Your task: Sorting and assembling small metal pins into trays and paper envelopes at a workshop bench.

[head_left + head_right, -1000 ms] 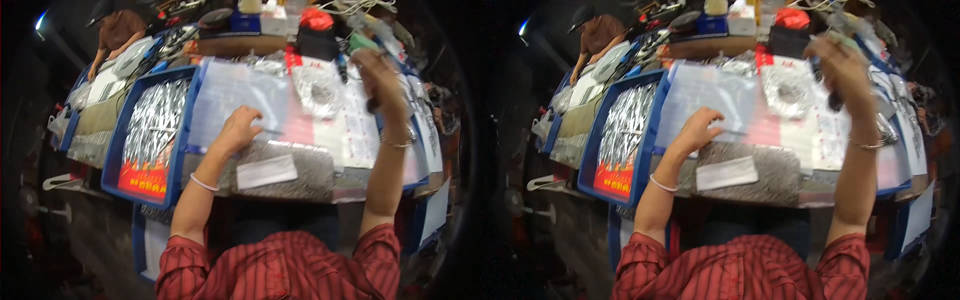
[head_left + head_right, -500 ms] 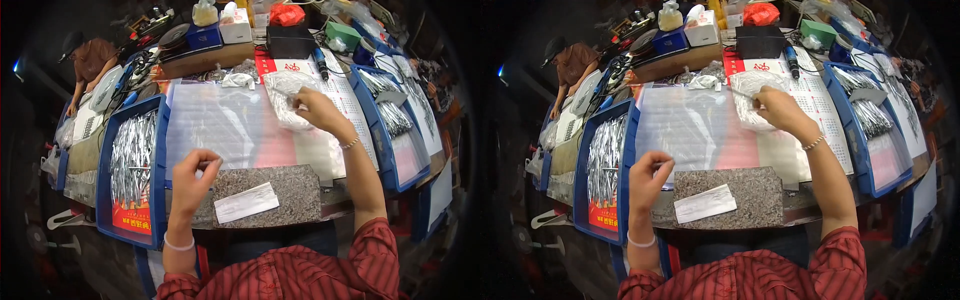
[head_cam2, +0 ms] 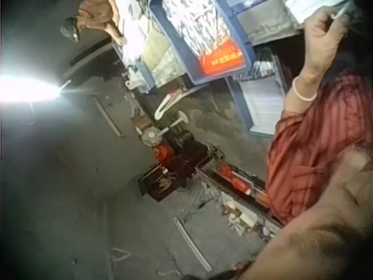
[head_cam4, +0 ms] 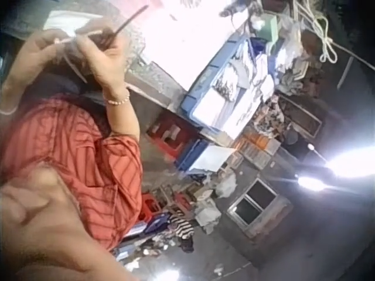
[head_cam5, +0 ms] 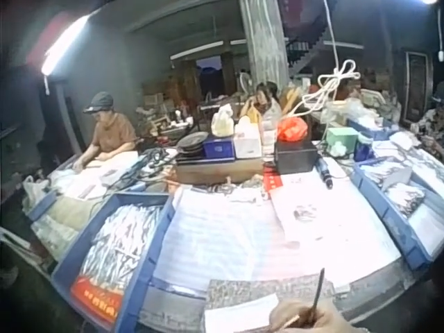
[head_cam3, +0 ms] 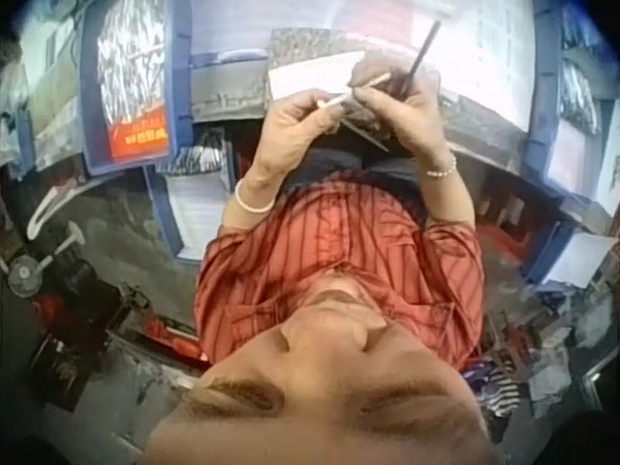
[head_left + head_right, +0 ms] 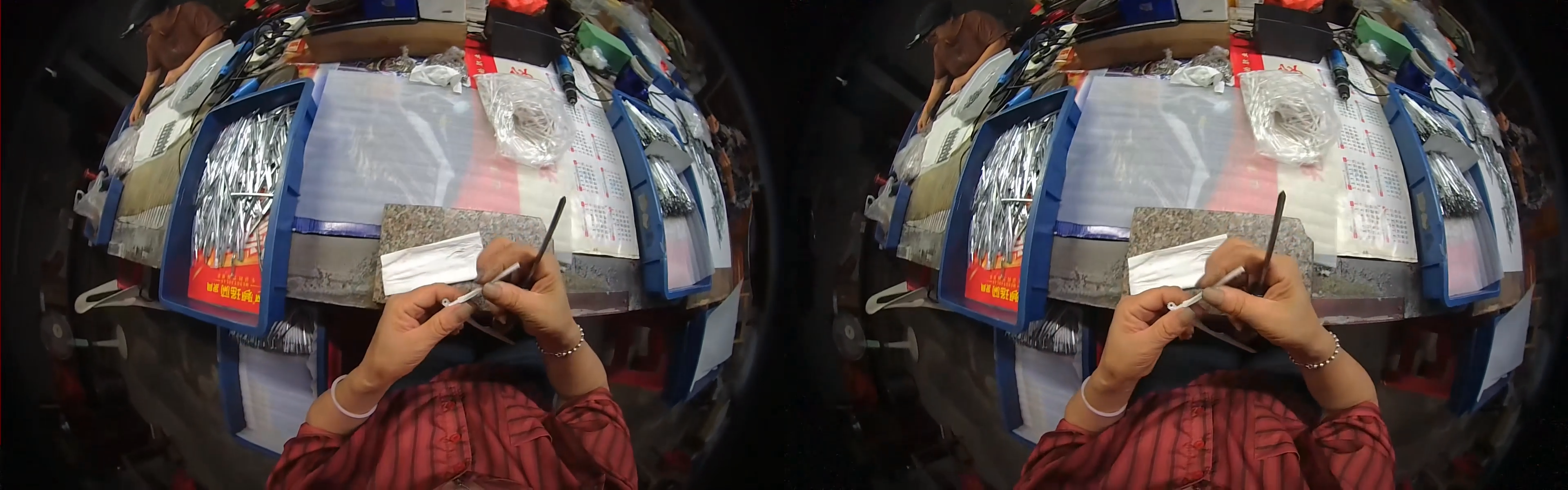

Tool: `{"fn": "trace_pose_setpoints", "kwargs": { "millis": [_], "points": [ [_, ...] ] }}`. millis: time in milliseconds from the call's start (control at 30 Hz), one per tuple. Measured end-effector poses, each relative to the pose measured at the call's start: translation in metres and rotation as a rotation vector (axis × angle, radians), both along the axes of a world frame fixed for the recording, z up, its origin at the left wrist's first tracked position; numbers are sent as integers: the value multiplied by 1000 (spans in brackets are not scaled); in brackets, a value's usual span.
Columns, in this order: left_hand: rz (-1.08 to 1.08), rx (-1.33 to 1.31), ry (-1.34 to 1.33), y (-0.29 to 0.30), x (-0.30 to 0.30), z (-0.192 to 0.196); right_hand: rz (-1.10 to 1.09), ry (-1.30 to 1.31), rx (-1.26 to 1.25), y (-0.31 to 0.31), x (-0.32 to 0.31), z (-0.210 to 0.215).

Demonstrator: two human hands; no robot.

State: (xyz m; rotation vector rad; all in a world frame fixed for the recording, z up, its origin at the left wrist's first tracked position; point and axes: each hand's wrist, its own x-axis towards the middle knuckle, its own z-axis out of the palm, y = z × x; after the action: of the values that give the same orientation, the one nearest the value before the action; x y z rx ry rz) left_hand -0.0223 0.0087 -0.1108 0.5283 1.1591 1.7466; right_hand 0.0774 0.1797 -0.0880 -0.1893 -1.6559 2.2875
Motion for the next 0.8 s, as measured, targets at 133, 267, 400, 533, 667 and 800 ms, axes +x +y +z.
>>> {"fn": "trace_pose_setpoints", "kwargs": {
  "millis": [133,267,400,533,667,800],
  "points": [
    [39,-70,232,-14,0,5,103,-123,320,-2,20,5],
    [65,18,375,-23,0,-8,30,-10,613,-7,28,3],
    [91,62,74,-23,5,-12,-43,-52,701,-13,32,6],
    [68,37,-113,-24,8,-12,-28,25,789,-18,28,4],
    [76,26,-136,-23,6,-13,-19,77,829,-21,27,0],
    [72,29,-108,-20,5,-15,-6,76,874,-23,26,-4]
  ]
}}
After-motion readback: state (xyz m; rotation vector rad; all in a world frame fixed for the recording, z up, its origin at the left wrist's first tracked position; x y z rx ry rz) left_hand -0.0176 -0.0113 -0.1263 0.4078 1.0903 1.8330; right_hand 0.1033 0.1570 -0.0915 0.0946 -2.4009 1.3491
